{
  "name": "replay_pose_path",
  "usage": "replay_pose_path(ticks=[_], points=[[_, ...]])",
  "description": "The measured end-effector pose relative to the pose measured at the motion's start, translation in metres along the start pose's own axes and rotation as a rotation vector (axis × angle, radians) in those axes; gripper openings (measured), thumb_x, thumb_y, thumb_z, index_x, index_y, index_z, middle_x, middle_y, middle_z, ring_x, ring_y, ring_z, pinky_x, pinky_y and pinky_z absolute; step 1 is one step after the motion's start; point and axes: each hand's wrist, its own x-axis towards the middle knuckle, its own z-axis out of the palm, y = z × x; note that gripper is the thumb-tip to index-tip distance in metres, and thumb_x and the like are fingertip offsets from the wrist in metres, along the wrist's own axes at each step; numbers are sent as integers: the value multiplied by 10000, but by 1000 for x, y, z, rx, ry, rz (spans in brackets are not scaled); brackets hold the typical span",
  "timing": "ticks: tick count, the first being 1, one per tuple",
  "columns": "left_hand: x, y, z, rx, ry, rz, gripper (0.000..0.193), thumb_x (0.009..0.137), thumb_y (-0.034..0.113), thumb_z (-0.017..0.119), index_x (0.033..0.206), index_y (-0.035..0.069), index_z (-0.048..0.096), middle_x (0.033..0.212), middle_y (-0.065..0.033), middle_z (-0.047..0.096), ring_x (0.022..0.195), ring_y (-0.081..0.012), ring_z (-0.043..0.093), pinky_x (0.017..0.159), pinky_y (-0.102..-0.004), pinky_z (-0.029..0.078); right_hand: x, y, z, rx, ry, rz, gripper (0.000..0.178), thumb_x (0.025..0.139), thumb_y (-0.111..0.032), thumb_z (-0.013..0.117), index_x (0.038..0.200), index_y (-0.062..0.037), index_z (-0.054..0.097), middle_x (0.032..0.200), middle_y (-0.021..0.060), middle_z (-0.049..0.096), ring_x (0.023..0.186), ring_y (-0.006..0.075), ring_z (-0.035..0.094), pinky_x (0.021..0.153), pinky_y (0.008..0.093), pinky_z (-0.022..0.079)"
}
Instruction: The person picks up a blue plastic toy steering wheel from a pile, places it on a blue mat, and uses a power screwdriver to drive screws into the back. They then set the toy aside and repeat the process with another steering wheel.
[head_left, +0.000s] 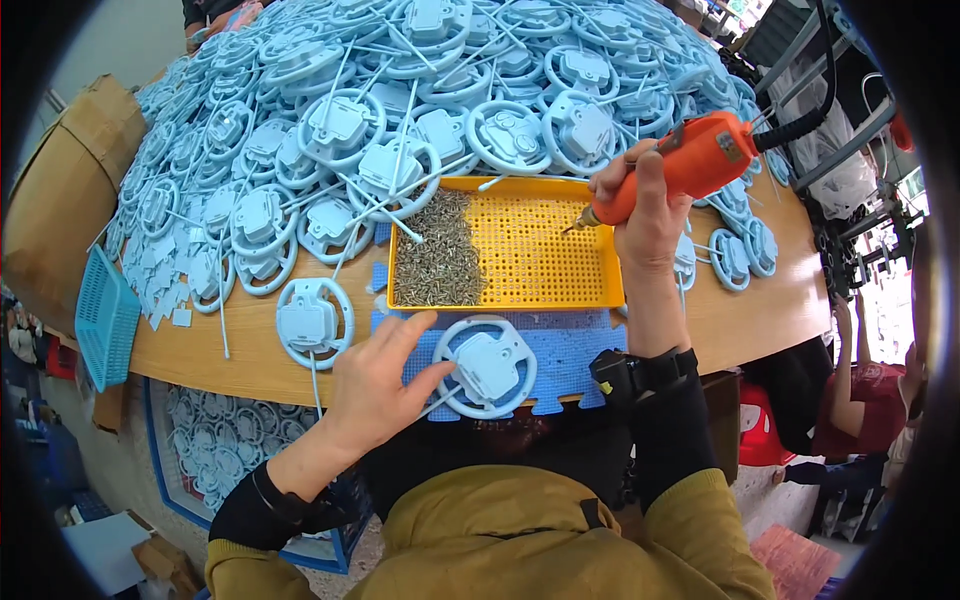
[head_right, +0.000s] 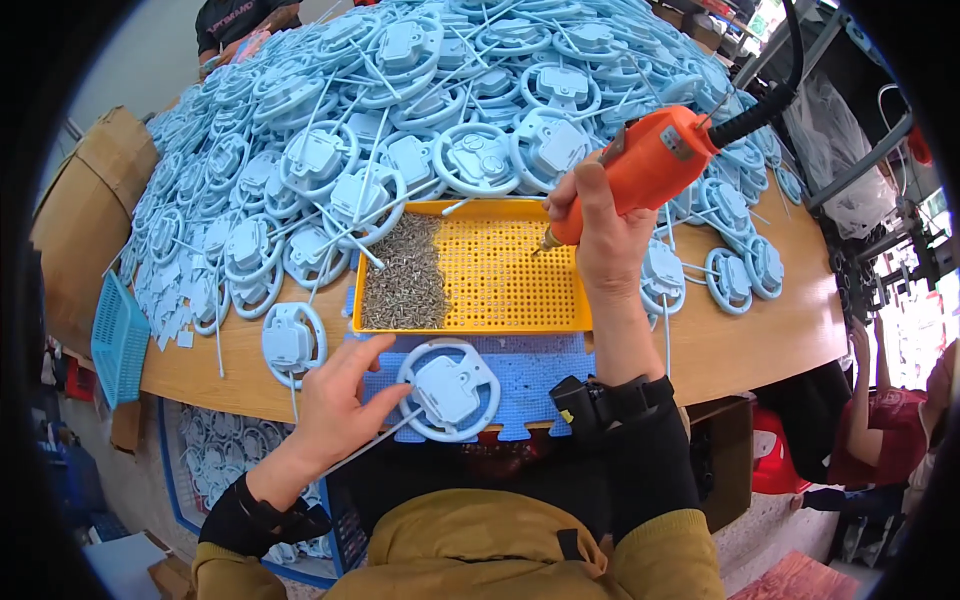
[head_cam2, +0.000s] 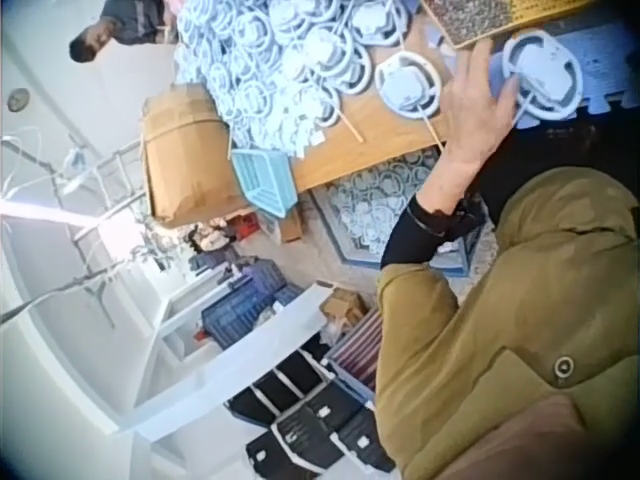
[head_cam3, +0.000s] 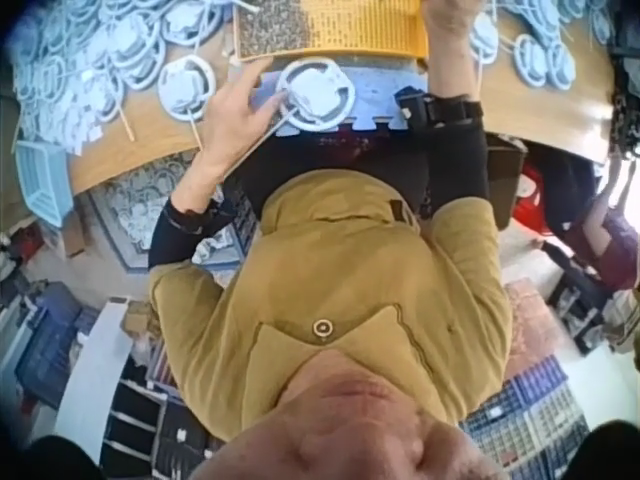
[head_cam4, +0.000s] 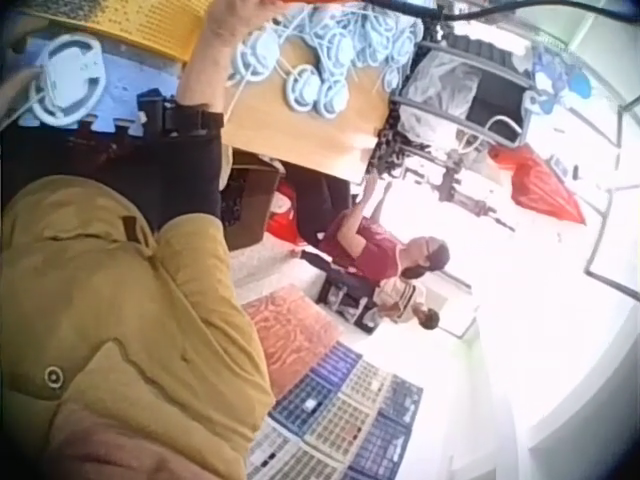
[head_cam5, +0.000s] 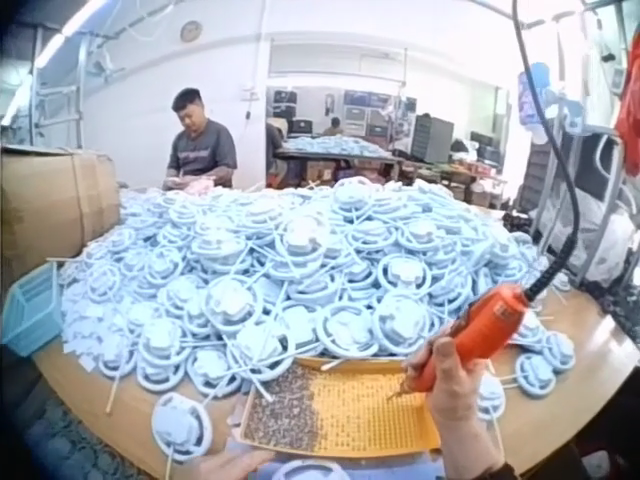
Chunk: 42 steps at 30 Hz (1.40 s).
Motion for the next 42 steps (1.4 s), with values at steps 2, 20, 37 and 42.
replay_pose_path(ticks=[2, 20, 37, 42], points=[[-6, 2, -4, -13, -15, 66, 447, 736, 189, 745, 1115, 33, 566, 877, -128, 592, 703, -315, 611, 565, -369, 482, 1, -7, 1, 5, 3, 0, 297, 885, -335, 627, 920, -66, 504, 663, 62, 542, 565, 165, 516, 629, 371, 472], [53, 50, 50, 41, 286, 318, 165, 713, 109, 709, 852, 72, 629, 812, -37, 549, 818, -243, 525, 736, -370, 360, -45, -80, 30, 253, -98, 3, 499, 873, -534, 569, 982, -51, 507, 664, 69, 547, 560, 153, 522, 642, 354, 476], [46, 35, 48, -193, 173, 341, 96, 748, 75, 674, 800, 66, 593, 751, -60, 557, 764, -251, 532, 710, -358, 378, -51, -90, 30, 291, -225, 36, 607, 831, -631, 539, 1017, -57, 479, 671, 60, 530, 560, 154, 512, 639, 347, 448], [68, 38, 57, -150, 196, 382, 61, 771, 74, 644, 793, 69, 588, 760, -50, 567, 777, -243, 539, 715, -362, 370, -44, -93, 17, 150, -90, -36, 561, 849, -610, 536, 1004, -71, 501, 675, 56, 529, 572, 153, 508, 654, 355, 443]])
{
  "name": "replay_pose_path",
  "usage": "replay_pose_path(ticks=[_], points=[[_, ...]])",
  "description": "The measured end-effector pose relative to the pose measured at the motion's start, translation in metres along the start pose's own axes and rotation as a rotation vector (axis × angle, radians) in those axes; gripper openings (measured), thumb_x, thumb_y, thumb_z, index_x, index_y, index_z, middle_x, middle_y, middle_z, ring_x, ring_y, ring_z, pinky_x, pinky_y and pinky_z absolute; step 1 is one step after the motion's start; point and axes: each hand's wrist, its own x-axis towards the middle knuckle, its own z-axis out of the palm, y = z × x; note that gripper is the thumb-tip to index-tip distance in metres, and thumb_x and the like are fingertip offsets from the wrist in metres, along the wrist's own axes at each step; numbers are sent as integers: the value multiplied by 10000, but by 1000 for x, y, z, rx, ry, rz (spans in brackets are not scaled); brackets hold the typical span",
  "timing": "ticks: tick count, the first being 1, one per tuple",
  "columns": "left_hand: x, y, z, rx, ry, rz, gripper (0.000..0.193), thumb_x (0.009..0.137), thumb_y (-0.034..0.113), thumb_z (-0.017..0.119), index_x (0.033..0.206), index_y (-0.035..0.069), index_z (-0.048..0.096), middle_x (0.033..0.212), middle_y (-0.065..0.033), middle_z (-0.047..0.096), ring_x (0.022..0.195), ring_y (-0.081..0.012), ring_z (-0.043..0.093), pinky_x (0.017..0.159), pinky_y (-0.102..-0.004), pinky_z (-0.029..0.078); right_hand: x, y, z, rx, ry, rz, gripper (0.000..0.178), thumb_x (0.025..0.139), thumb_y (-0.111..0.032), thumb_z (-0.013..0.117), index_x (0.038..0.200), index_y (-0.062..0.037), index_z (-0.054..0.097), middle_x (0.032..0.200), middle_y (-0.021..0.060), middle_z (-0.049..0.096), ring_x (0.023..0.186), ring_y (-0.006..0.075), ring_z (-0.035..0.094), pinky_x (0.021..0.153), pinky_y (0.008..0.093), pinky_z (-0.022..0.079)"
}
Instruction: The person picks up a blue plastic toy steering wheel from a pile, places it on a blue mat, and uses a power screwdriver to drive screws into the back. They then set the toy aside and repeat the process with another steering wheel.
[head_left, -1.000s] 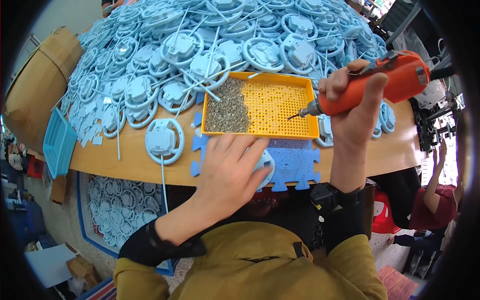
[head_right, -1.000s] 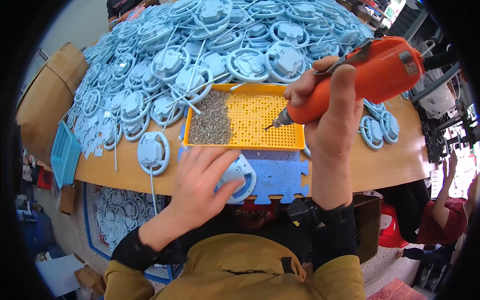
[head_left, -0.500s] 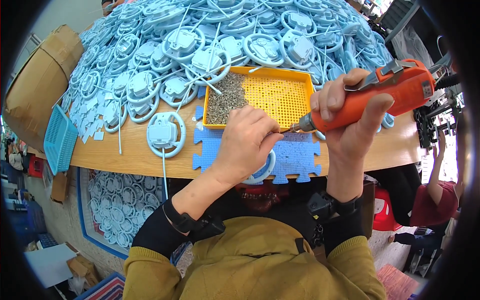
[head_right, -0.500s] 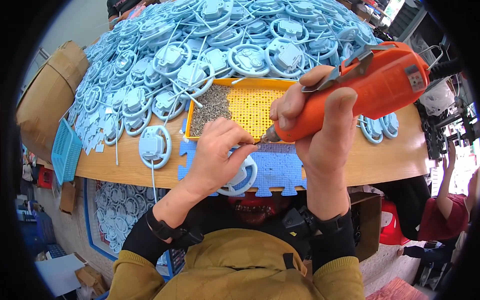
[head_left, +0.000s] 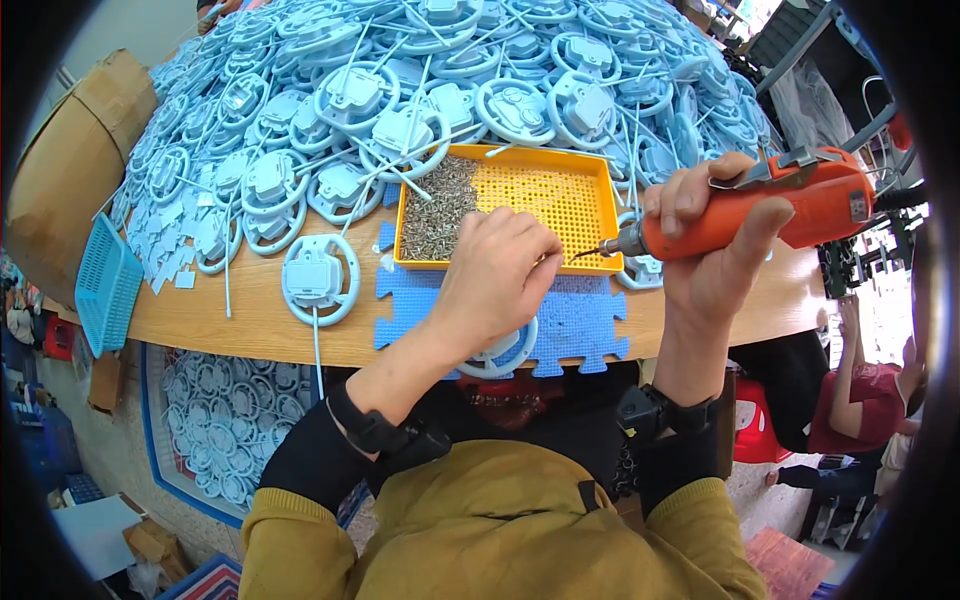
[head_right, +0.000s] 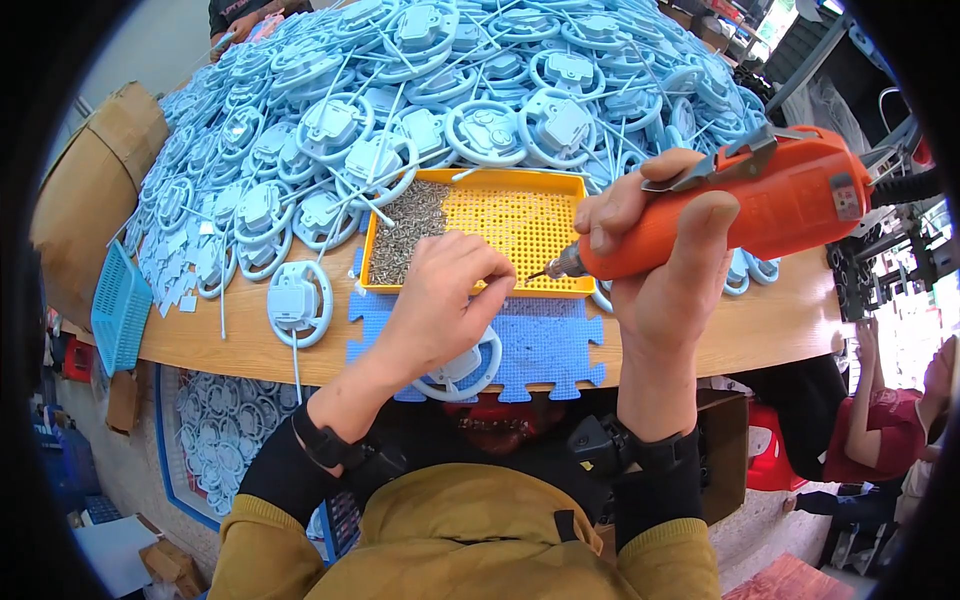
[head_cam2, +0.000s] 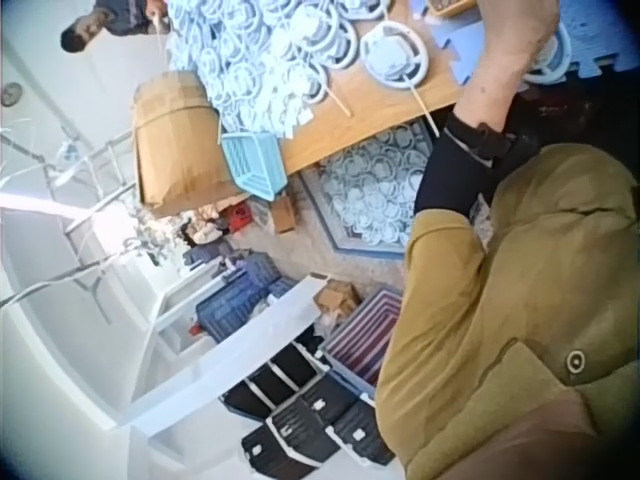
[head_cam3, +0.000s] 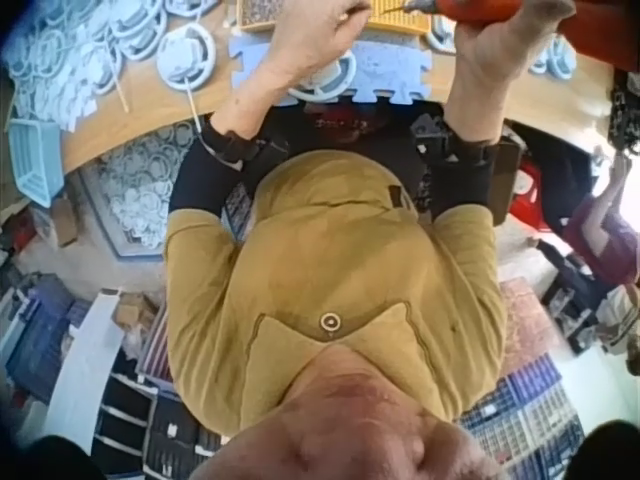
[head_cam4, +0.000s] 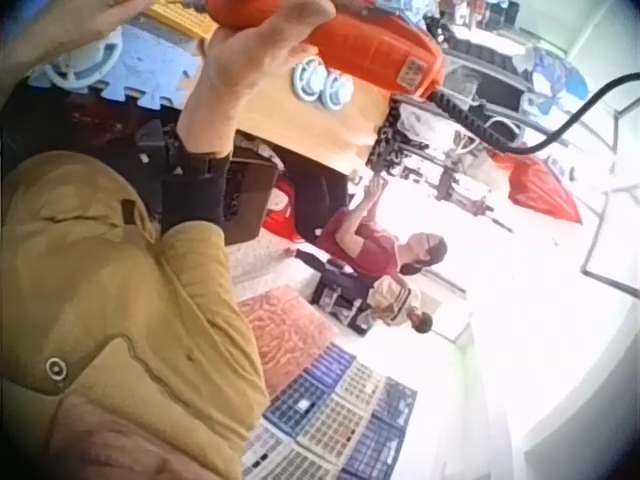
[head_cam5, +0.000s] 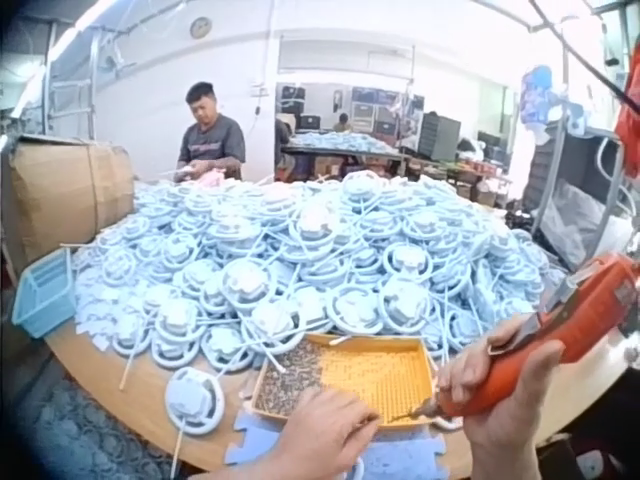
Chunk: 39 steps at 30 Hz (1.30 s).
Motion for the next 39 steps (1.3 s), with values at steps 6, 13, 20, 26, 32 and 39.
replay_pose_path(ticks=[6, 13, 20, 26, 32, 39], points=[[9, 3, 15, -118, -69, -63, 54, 774, 79, 641, 809, 73, 600, 778, -46, 574, 816, -241, 548, 731, -359, 376, 3, -9, -17, 46, 40, 9, 535, 853, -600, 540, 1000, -86, 520, 678, 44, 536, 585, 148, 504, 676, 380, 445], [20, 9, 25, -118, 14, -78, 84, 764, 91, 664, 825, 72, 610, 794, -51, 577, 824, -248, 546, 738, -373, 387, 2, -10, -21, 8, 64, -13, 537, 856, -599, 535, 994, -80, 522, 675, 50, 532, 571, 154, 505, 660, 378, 464], [11, 14, 15, -149, -98, -37, 93, 756, 75, 676, 822, 52, 616, 787, -70, 576, 814, -262, 543, 757, -366, 399, -3, -13, -15, 49, 24, 0, 567, 844, -626, 528, 993, -79, 515, 682, 49, 534, 557, 153, 504, 641, 367, 454], [-7, 23, 9, -367, -41, -174, 82, 770, 14, 662, 837, 27, 616, 796, -65, 599, 783, -212, 566, 731, -313, 435, -7, -22, -6, 115, -61, 17, 667, 783, -719, 494, 1011, -92, 524, 655, 18, 532, 525, 125, 490, 585, 317, 422], [-17, 29, -5, -616, -81, -370, 58, 798, -5, 648, 846, -1, 616, 832, -47, 621, 786, -115, 576, 719, -243, 452, -10, -27, 4, 173, -144, 4, 693, 767, -742, 478, 1011, -95, 526, 639, 15, 530, 497, 121, 486, 540, 302, 421], [-36, 21, -15, -747, -191, -397, 158, 779, 23, 683, 927, -7, 635, 888, -79, 619, 830, -156, 580, 747, -268, 454, -21, -22, 18, 252, -198, 29, 753, 729, -770, 481, 997, -68, 518, 640, 36, 541, 484, 137, 497, 528, 313, 453]])
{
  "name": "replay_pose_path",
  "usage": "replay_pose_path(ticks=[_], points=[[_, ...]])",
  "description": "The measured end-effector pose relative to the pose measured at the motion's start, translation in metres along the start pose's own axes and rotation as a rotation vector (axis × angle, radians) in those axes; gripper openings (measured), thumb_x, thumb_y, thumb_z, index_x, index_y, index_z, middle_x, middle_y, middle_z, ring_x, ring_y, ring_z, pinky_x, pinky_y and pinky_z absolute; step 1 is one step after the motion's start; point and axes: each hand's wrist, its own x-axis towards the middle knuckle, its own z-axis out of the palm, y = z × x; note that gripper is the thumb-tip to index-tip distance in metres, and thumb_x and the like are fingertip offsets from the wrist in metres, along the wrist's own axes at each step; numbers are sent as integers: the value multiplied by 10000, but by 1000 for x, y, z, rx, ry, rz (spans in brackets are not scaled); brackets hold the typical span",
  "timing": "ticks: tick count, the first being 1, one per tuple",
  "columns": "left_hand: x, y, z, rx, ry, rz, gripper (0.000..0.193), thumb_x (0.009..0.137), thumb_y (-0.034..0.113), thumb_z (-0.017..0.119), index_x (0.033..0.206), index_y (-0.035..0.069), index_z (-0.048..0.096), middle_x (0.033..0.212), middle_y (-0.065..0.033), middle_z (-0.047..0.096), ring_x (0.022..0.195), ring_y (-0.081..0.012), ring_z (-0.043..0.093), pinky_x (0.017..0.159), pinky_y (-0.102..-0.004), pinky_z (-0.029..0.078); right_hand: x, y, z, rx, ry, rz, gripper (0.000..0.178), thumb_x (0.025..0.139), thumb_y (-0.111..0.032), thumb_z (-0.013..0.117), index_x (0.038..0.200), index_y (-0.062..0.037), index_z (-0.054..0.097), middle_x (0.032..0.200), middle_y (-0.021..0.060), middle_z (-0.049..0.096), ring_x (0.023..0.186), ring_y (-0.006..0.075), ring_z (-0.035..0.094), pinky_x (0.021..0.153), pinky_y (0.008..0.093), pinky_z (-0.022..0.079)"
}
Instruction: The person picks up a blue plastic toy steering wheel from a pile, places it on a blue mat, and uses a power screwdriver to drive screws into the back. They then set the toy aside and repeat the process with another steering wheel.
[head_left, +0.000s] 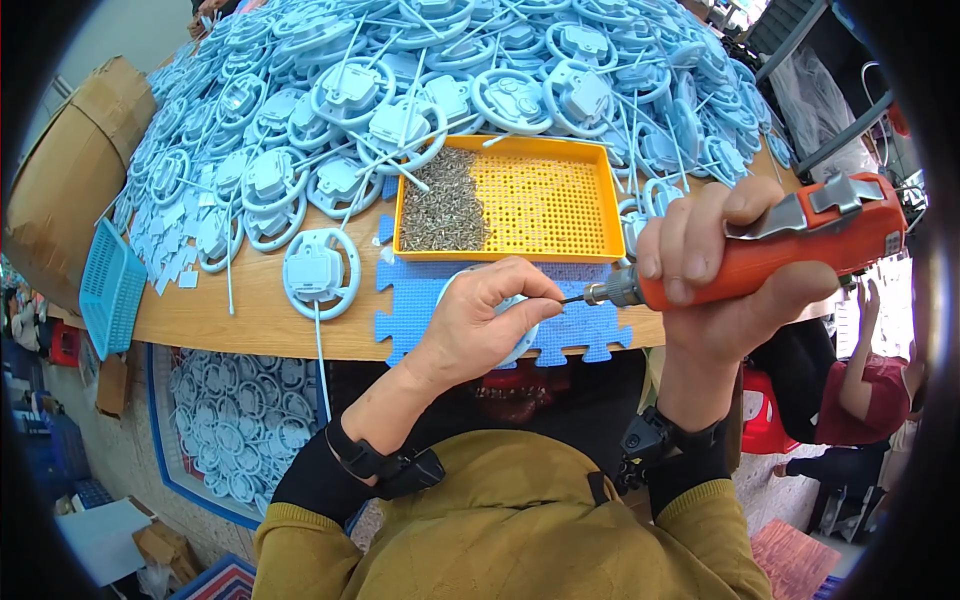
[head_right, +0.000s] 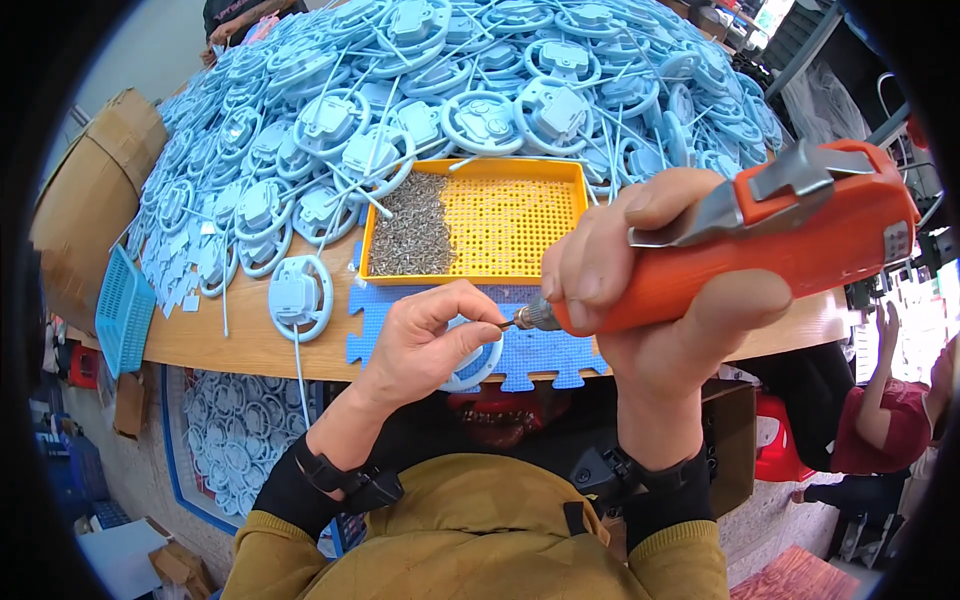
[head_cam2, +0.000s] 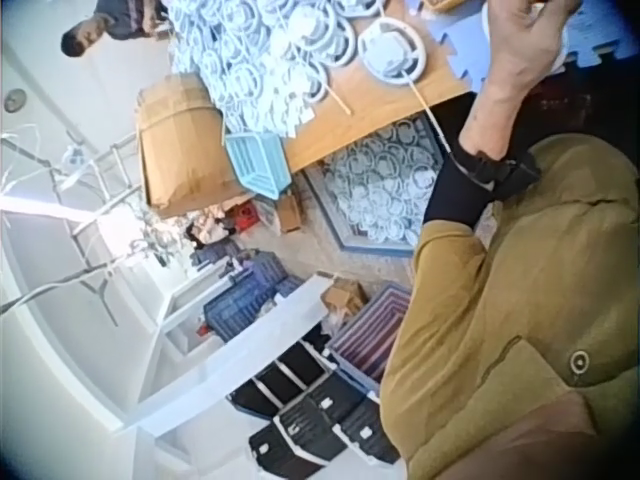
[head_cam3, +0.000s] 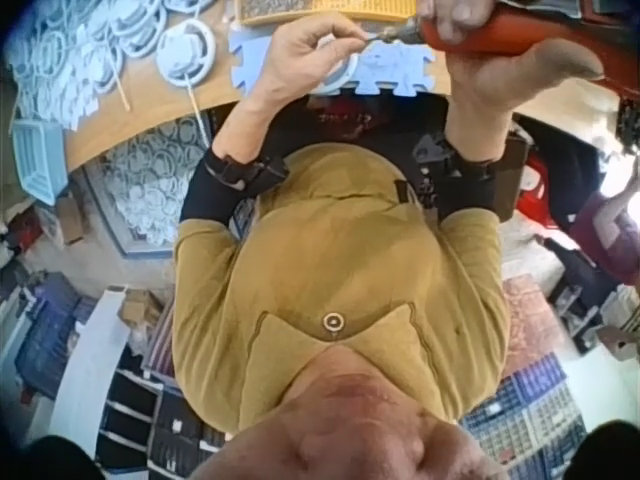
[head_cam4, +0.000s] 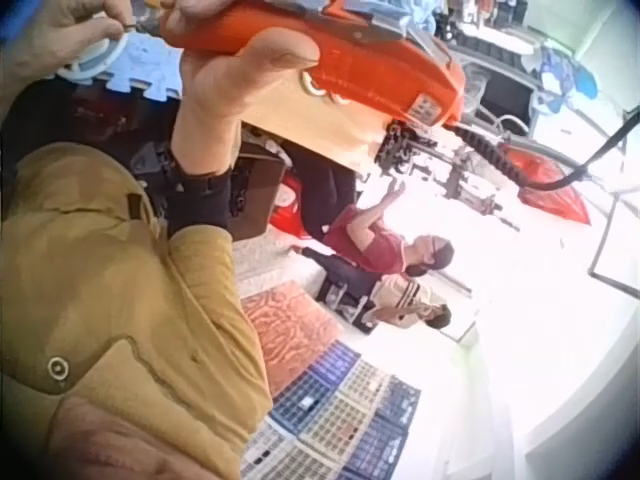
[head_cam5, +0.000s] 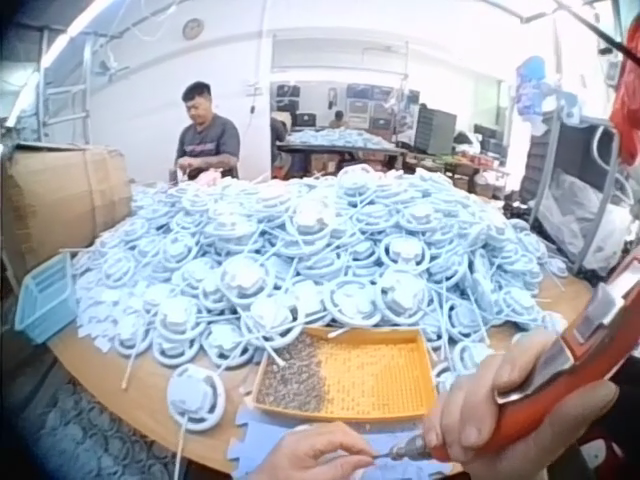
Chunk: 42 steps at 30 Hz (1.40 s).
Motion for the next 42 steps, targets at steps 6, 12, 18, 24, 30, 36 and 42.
replay_pose_path(ticks=[6, 12, 18, 24, 30, 36, 42], points=[[-28, -1, -12, 880, 240, 124, 539, 639, 226, 802, 1099, 32, 596, 1064, -114, 548, 1000, -305, 504, 876, -402, 396, -15, 39, 9, -177, 85, 126, 735, 704, -749, 524, 989, -72, 512, 638, 23, 526, 500, 129, 490, 517, 290, 441], [-39, -13, -7, 1008, 284, 65, 587, 623, 333, 793, 1070, 23, 571, 1105, -118, 501, 1031, -302, 471, 891, -418, 357, -16, 52, 19, -266, 99, 241, 727, 699, -723, 568, 983, -56, 507, 626, 47, 531, 483, 141, 486, 516, 298, 443], [-38, -14, -8, 994, 285, 77, 569, 599, 317, 796, 1023, 11, 571, 1062, -132, 491, 997, -298, 461, 855, -417, 347, -19, 61, 18, -263, 47, 303, 666, 721, -663, 628, 958, -56, 490, 643, 62, 548, 495, 152, 504, 509, 293, 441], [-34, -9, -9, 1000, 255, 36, 597, 596, 330, 809, 1029, 2, 561, 1093, -154, 488, 999, -306, 466, 869, -426, 338, -20, 74, 22, -290, 101, 242, 641, 741, -626, 654, 933, -39, 484, 636, 71, 547, 491, 156, 501, 491, 293, 445], [-31, -9, -12, 993, 225, -24, 684, 608, 345, 807, 1147, 27, 533, 1146, -134, 478, 1056, -308, 446, 904, -431, 324, -9, 63, 14, -362, 160, 272, 722, 705, -717, 586, 938, -39, 496, 620, 59, 529, 480, 157, 492, 482, 296, 443], [-40, -3, -6, 1078, 233, 189, 612, 646, 298, 781, 1163, 63, 554, 1154, -138, 505, 1073, -325, 471, 934, -481, 342, -1, 48, 8, -263, 167, 138, 703, 728, -728, 530, 964, -68, 489, 634, 21, 496, 488, 125, 475, 483, 267, 403], [-49, -15, 3, 1189, 180, 279, 439, 682, 209, 734, 1076, 66, 606, 1079, -141, 546, 1007, -324, 526, 896, -486, 405, 5, 45, -8, -296, 183, 137, 671, 735, -695, 567, 956, -66, 487, 652, 27, 506, 511, 121, 487, 504, 267, 406]])
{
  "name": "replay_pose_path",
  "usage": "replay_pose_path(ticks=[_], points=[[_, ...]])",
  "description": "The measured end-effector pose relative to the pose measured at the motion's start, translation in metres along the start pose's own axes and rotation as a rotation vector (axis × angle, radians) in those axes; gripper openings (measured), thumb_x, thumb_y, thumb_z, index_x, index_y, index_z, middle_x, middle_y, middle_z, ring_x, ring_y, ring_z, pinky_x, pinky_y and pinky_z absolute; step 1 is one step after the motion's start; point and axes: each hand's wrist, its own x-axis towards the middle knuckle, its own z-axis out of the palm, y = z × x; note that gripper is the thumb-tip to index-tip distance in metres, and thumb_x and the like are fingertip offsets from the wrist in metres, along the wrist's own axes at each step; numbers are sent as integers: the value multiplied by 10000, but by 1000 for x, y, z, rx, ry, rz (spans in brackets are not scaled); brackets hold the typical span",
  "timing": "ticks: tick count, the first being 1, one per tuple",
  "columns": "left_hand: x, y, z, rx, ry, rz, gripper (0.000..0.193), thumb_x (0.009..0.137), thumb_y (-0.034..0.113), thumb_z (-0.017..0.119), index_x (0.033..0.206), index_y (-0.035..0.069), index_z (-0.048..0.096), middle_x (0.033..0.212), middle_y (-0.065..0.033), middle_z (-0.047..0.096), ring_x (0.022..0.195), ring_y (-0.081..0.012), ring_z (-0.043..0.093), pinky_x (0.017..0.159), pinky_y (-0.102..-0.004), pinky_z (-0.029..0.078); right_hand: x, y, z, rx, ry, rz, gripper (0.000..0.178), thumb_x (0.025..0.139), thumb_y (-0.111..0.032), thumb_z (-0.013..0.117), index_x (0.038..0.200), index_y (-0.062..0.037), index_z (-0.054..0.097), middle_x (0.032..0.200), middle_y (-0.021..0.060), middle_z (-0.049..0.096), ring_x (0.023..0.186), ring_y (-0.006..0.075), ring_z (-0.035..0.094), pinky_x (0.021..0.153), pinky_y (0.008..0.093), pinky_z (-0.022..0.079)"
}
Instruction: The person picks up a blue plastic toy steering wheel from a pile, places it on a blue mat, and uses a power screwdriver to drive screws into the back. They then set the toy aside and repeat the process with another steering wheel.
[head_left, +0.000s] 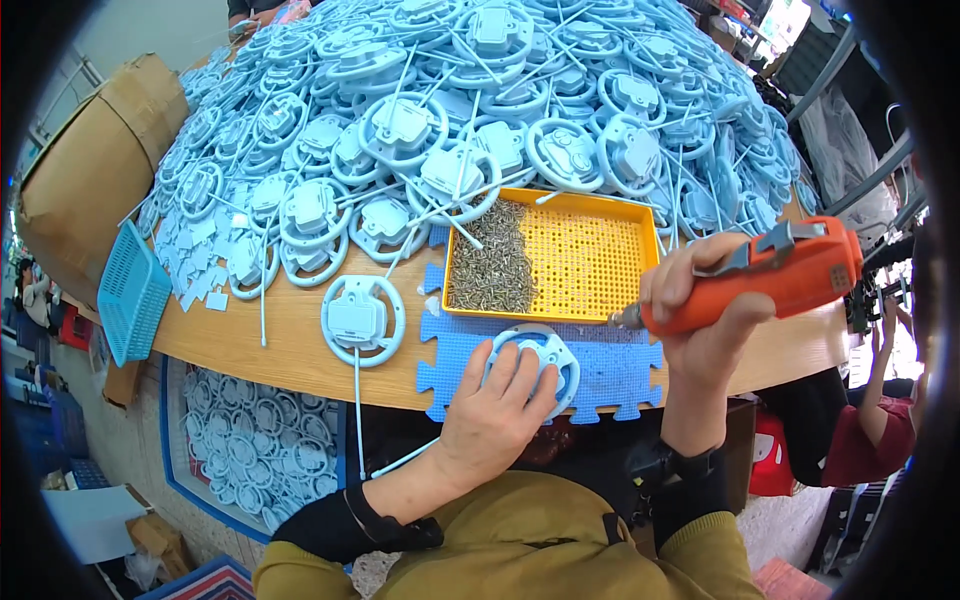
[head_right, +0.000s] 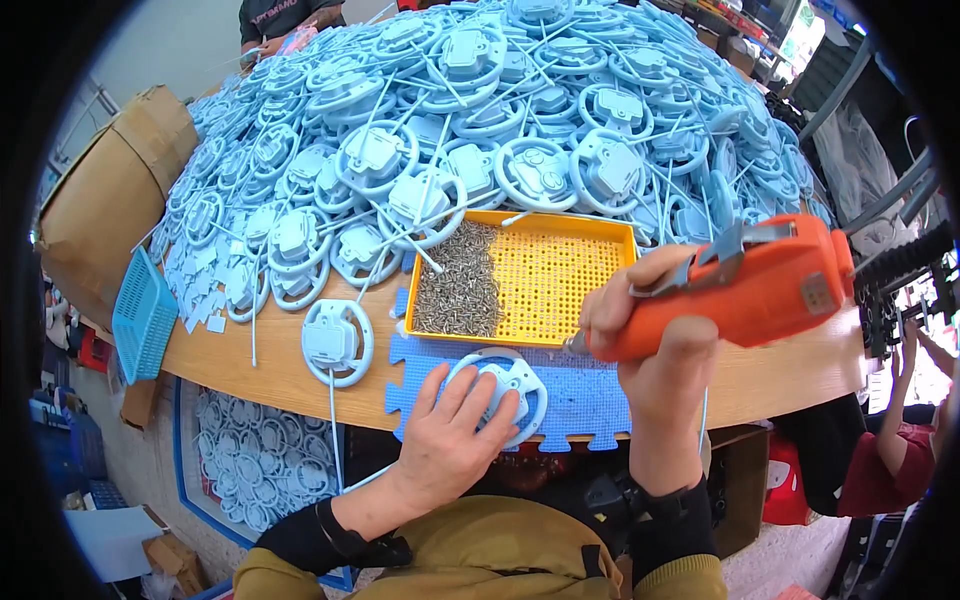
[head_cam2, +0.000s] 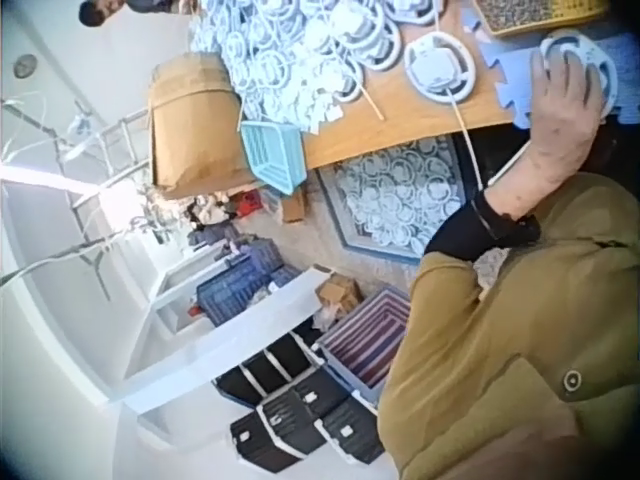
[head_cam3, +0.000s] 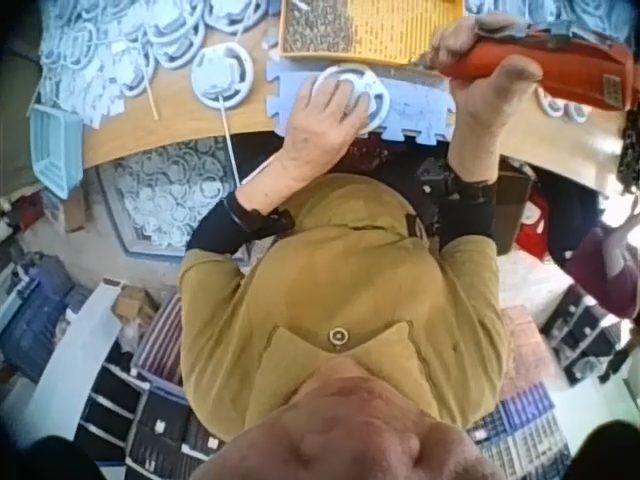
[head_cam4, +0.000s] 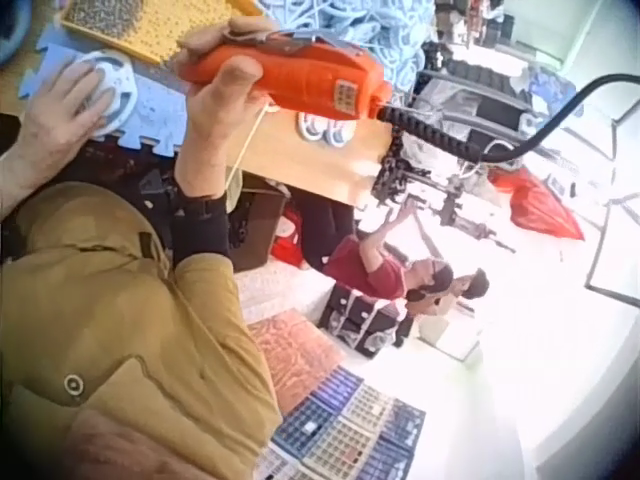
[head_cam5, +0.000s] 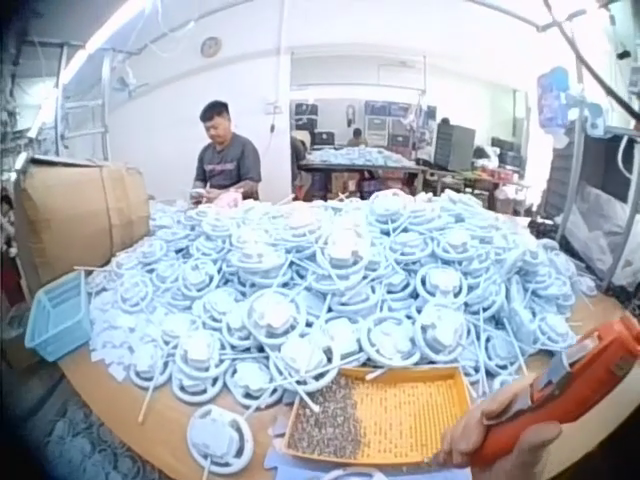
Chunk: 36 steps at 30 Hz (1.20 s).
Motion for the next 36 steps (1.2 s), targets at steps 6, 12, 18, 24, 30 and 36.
replay_pose_path(ticks=[6, 12, 18, 24, 30, 36], points=[[8, -6, -2, -41, -91, 103, 377, 683, 148, 716, 1036, 59, 621, 1066, -157, 549, 1032, -326, 530, 884, -472, 437, 23, 15, -25, -110, 98, -111, 583, 813, -616, 581, 992, -67, 501, 697, 51, 526, 566, 150, 487, 619, 333, 429], [8, -15, 2, -181, -36, 79, 390, 656, 84, 735, 1032, 55, 636, 1098, -157, 554, 1060, -349, 542, 824, -394, 505, 25, 30, -40, -157, 107, -96, 571, 814, -611, 586, 974, -68, 509, 667, 48, 520, 567, 148, 493, 629, 339, 440], [17, -9, 0, -316, -95, 28, 432, 646, 101, 759, 1058, 62, 634, 1122, -156, 556, 1074, -355, 536, 874, -412, 481, 20, 33, -41, -119, 29, -23, 591, 794, -627, 599, 974, -71, 510, 666, 48, 524, 561, 144, 493, 626, 342, 434], [5, -61, -37, 253, 101, -369, 649, 661, 283, 787, 1197, 21, 532, 1212, -198, 487, 1135, -393, 443, 971, -486, 331, 16, 34, -45, -146, 92, -5, 598, 789, -646, 587, 972, -81, 513, 668, 45, 525, 557, 136, 487, 621, 329, 423], [-23, -106, -54, 342, 21, -499, 579, 696, 212, 761, 1189, 17, 531, 1184, -190, 501, 1070, -372, 478, 906, -449, 391, 17, 18, -38, -70, 92, -29, 657, 769, -718, 525, 979, -95, 522, 670, 16, 516, 554, 127, 472, 605, 314, 401], [-27, -83, -54, -16, 32, -314, 393, 706, 90, 722, 1069, 29, 584, 1055, -145, 568, 986, -353, 537, 846, -403, 449, 8, 4, -32, 93, 49, -22, 711, 747, -725, 545, 987, -58, 480, 660, 62, 536, 539, 160, 501, 632, 336, 456]])
